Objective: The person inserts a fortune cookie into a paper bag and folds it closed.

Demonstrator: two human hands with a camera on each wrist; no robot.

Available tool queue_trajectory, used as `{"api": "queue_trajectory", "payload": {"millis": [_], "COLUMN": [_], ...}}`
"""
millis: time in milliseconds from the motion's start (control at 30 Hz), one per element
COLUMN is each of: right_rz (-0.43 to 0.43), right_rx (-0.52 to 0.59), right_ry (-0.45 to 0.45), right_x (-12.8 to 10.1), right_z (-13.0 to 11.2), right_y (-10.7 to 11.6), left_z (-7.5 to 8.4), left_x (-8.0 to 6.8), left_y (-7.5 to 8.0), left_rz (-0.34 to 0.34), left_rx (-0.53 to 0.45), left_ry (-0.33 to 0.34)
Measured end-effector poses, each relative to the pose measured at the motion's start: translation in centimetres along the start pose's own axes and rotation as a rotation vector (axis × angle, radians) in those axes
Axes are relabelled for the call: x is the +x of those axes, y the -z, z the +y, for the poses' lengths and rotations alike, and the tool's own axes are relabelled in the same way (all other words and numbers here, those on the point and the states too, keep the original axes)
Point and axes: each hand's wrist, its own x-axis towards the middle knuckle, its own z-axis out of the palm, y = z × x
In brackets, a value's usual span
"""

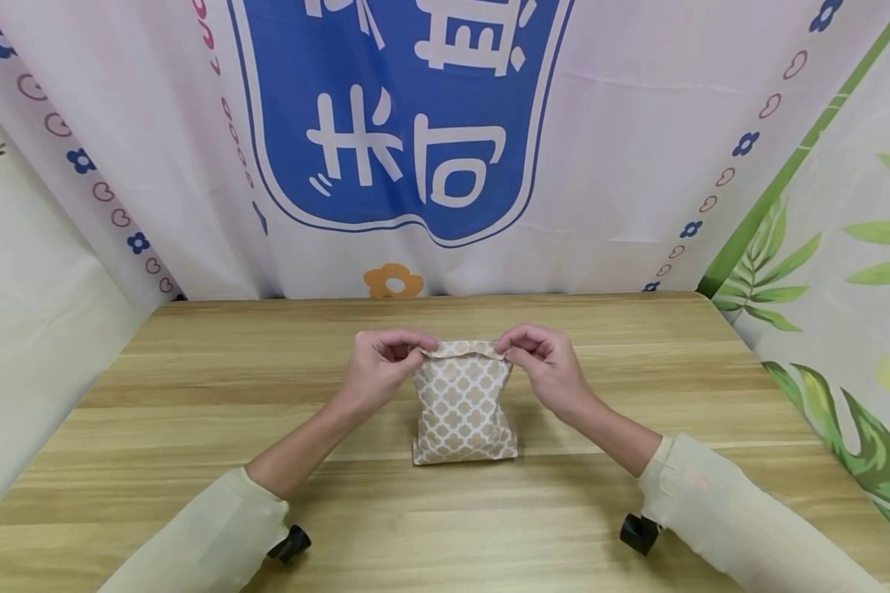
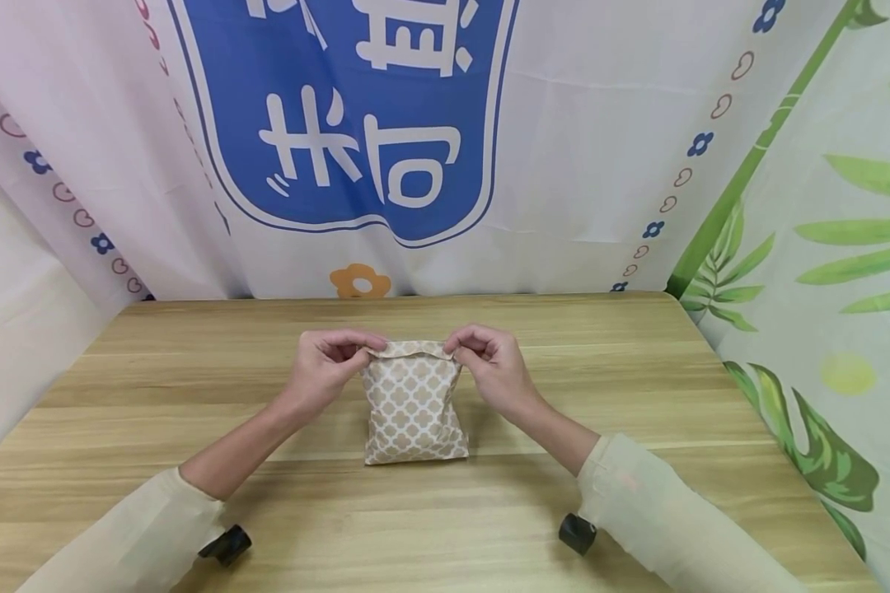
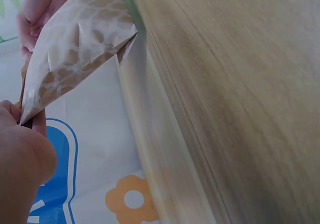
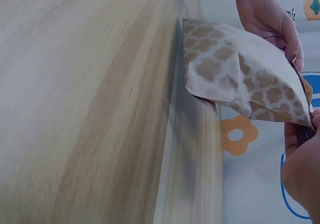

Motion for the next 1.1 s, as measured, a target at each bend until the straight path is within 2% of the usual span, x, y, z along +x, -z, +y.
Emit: {"api": "queue_trajectory", "payload": {"millis": [267, 500, 700, 967, 1100], "right_rz": [-0.025, -0.051, -0.059, -0.060, -0.067], "right_rx": [-0.033, -0.018, -0.006, -0.018, 0.000], "right_ry": [0.034, 0.066, 0.089, 0.093, 0.095], "right_x": [0.0, 0.1, 0.1, 0.1, 0.1], "right_z": [0.1, 0.1, 0.3, 0.0, -0.1], "right_y": [0.1, 0.2, 0.3, 0.1, 0.1], "left_z": [-0.1, 0.0, 0.2, 0.7, 0.9], "left_x": [0.0, 0.0, 0.2, 0.3, 0.4], "left_y": [0.3, 0.3, 0.1, -0.3, -0.2], "left_rz": [-0.015, -0.027, -0.044, -0.096, -0.121], "left_rx": [0.012, 0.029, 0.039, 0.069, 0.072], "left_ry": [-0.022, -0.032, 0.011, 0.091, 0.109]}}
